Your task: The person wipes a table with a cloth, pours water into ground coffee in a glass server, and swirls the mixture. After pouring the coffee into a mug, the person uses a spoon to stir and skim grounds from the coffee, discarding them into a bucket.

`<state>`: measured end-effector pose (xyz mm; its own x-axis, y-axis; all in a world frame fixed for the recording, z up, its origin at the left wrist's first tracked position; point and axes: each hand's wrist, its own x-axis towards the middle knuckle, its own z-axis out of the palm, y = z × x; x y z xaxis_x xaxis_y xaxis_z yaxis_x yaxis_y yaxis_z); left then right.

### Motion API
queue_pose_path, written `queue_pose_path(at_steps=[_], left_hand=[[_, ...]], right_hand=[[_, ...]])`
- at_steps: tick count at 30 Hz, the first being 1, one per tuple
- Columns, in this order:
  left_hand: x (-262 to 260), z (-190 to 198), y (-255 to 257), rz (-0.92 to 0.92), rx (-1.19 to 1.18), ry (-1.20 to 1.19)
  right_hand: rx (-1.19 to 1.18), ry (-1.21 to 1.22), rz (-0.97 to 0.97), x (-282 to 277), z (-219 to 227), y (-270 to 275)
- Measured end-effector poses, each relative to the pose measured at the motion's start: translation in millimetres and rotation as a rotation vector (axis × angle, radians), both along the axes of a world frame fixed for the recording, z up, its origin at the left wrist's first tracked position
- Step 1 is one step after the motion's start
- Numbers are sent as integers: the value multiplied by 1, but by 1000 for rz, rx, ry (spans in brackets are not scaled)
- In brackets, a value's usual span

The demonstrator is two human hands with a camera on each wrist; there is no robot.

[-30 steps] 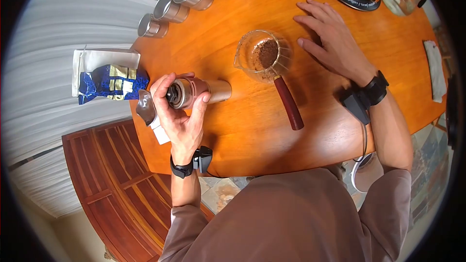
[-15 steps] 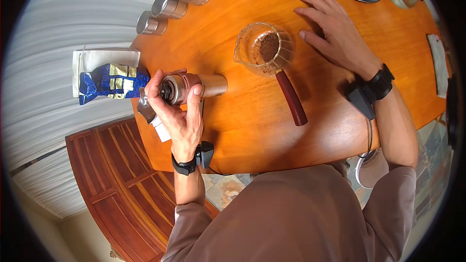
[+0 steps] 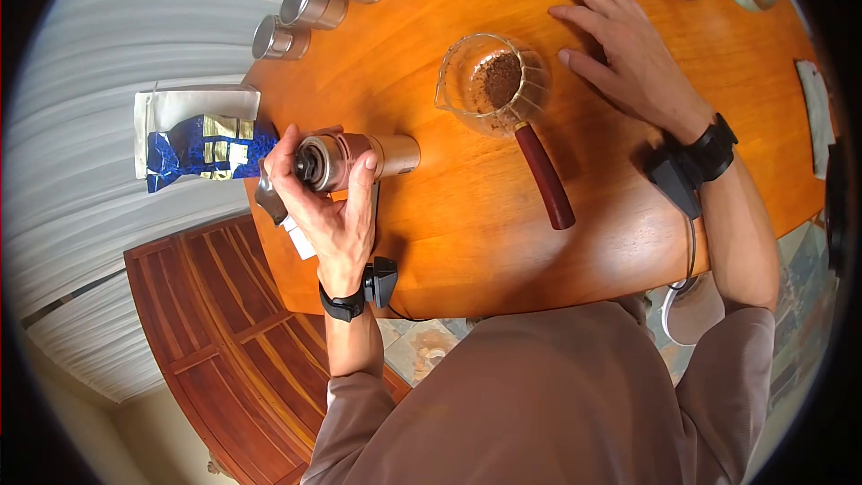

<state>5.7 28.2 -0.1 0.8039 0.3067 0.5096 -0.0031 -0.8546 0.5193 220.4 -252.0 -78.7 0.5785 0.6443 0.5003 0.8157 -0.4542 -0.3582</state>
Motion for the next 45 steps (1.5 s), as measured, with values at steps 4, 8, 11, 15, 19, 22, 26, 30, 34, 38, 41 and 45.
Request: queue_pose_path(at_steps=[4, 8, 11, 15, 19, 22, 26, 30, 34, 38, 41, 45], left_hand=[[2, -1, -1, -12, 60, 1], [1, -6, -6, -15, 54, -52], [-1, -1, -8, -93, 324, -34], [0, -15, -8, -155, 46, -105], [-2, -10, -13, -250, -60, -61], [-2, -6, -16, -327, -102, -25], [-10, 6, -25, -305, -303, 58], [-18, 29, -22, -314, -378, 191], [-21, 42, -24, -240, -523, 148], [-25, 46, -17, -149, -683, 97], [-29, 42, -11, -127, -738, 79], [-30, 45, -9, -288, -1279, 30]], right_hand=[[-10, 0, -7, 0, 1, 0], [-19, -29, -9, 1, -2, 1], [-15, -34, -10, 1, -2, 0], [-5, -19, 9, 1, 0, 0], [0, -30, 12, 1, -2, 0], [10, -16, 19, 2, -2, 0], [10, -29, 7, 1, -3, 0], [28, -26, 0, 1, -6, 0], [33, -4, 10, 2, -6, 0], [34, 34, 9, 2, -6, 0], [31, 18, 4, 2, -6, 0], [15, 5, -2, 2, -5, 0]])
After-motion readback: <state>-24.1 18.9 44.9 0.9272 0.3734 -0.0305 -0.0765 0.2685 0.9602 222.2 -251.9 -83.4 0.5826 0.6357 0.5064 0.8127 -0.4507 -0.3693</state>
